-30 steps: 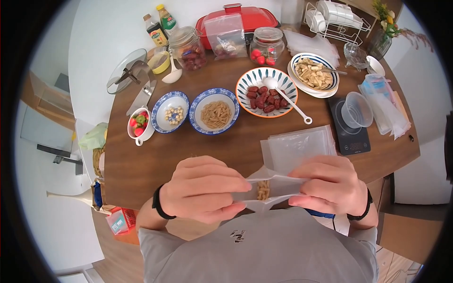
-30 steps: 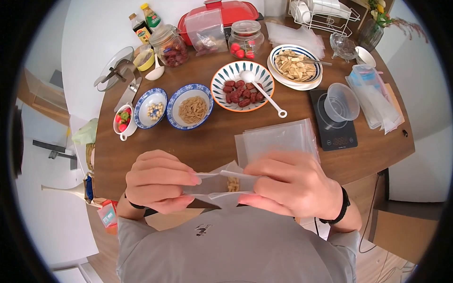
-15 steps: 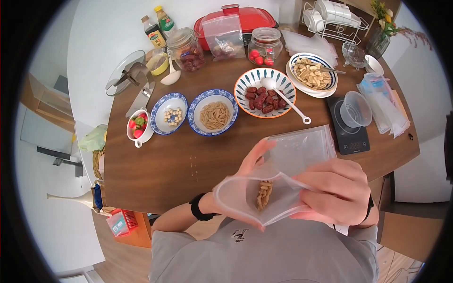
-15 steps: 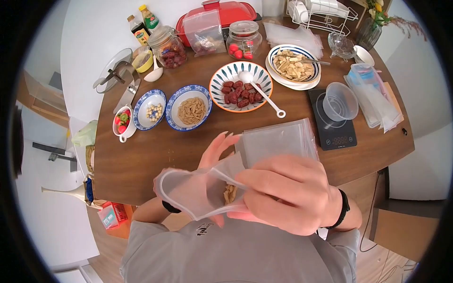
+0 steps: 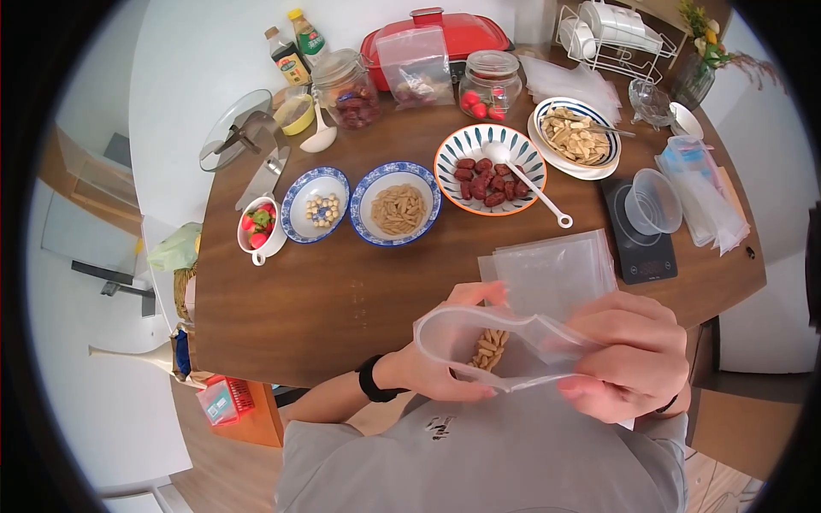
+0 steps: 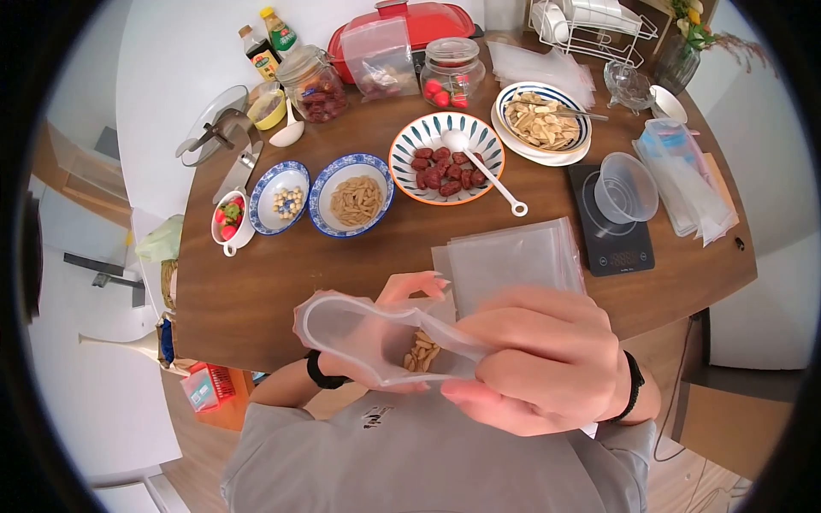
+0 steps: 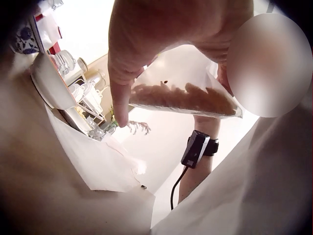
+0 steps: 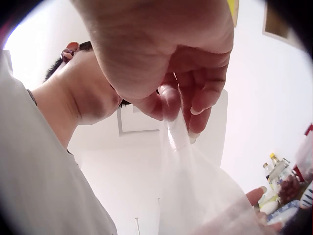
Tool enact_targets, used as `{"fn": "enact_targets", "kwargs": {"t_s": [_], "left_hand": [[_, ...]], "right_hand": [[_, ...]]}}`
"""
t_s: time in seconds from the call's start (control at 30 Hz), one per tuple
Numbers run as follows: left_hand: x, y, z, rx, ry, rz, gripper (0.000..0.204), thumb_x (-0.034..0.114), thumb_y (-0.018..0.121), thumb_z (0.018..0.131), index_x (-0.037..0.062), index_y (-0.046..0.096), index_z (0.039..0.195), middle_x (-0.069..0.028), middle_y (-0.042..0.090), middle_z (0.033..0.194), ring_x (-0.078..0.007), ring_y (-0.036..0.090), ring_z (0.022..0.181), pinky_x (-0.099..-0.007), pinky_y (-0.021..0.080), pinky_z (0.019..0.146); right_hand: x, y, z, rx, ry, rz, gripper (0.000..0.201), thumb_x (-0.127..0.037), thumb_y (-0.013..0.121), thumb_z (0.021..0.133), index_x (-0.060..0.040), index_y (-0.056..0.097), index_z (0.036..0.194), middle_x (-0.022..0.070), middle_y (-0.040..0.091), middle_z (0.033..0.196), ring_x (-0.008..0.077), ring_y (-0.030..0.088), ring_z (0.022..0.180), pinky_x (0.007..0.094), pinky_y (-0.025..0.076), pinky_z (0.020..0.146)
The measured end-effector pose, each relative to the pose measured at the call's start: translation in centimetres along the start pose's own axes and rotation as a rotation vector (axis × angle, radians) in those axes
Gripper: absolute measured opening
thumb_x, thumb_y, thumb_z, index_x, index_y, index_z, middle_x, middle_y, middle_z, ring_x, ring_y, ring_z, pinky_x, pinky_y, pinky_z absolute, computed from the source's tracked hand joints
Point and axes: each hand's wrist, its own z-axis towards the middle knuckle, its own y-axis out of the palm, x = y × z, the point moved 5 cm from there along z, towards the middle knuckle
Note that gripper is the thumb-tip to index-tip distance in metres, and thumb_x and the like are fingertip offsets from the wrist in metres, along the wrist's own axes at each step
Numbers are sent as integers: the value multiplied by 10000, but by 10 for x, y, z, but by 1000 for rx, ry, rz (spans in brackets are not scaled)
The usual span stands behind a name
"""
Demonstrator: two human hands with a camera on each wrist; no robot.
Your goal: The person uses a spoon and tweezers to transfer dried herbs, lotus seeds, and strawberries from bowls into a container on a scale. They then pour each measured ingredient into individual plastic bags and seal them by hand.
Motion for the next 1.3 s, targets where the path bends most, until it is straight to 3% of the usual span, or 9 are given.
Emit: {"fn": "enact_targets", "kwargs": {"t_s": [0.2,0.33,0.6,0.73,0.8,1.03,1.13,1.23,1.3], "left_hand": [[3,17,1,-47,-47,-439,1072,311,885,635,-23,277,1452,-167,288,1492,-283,365,1321,-419,298,1085],[-4,20,-1,-12,-46,-436,1062,300,882,638,-11,279,1455,-158,288,1480,-271,374,1316,-409,298,1087],[9,-1,-3,65,172,-178,995,208,881,635,28,316,1433,-152,303,1445,-291,339,1347,-435,275,1107],[7,-3,-3,-20,235,-169,986,207,879,649,40,303,1432,-147,307,1444,-278,337,1351,-417,273,1114],[4,0,-8,-77,48,-173,1028,223,880,651,42,261,1451,-147,306,1449,-267,326,1360,-400,278,1114],[11,-6,-8,-66,-52,-33,1067,225,883,641,34,234,1466,-142,286,1460,-253,344,1348,-385,312,1089],[6,-15,-10,5,44,37,1031,220,878,655,37,254,1455,-141,284,1458,-249,353,1338,-391,332,1077],[10,-32,-17,165,-168,20,908,215,875,656,50,363,1387,-141,331,1409,-246,377,1309,-381,349,1061],[8,-46,-20,239,-122,71,850,195,865,661,49,389,1350,-134,365,1377,-243,397,1284,-376,354,1051]], "right_hand": [[1,2,-1,4,-37,28,259,-163,779,738,-44,585,615,134,691,771,229,635,567,297,500,488],[1,0,-3,1,-28,85,263,-170,783,737,-47,583,620,135,692,775,230,638,565,298,502,485],[-1,-1,2,10,-17,25,360,-211,840,653,-41,524,617,120,653,803,237,616,596,293,470,467],[-5,-2,3,0,-48,-9,360,-223,844,636,-41,534,621,119,657,808,232,620,603,288,472,468],[-3,-2,1,7,-29,-23,358,-227,845,617,-43,538,623,116,663,816,221,621,603,277,470,467],[-5,-2,1,30,-54,-55,341,-233,835,631,-49,547,626,116,672,832,216,619,597,267,468,467],[-3,-1,3,-43,-42,-89,315,-250,825,651,-37,598,698,130,680,876,224,623,610,279,486,492],[3,0,3,-22,32,-88,343,-278,809,700,-15,650,851,158,678,987,240,639,674,296,512,551],[6,-3,0,32,94,-88,410,-299,790,748,3,653,989,180,655,1093,255,648,749,311,528,616]]}}
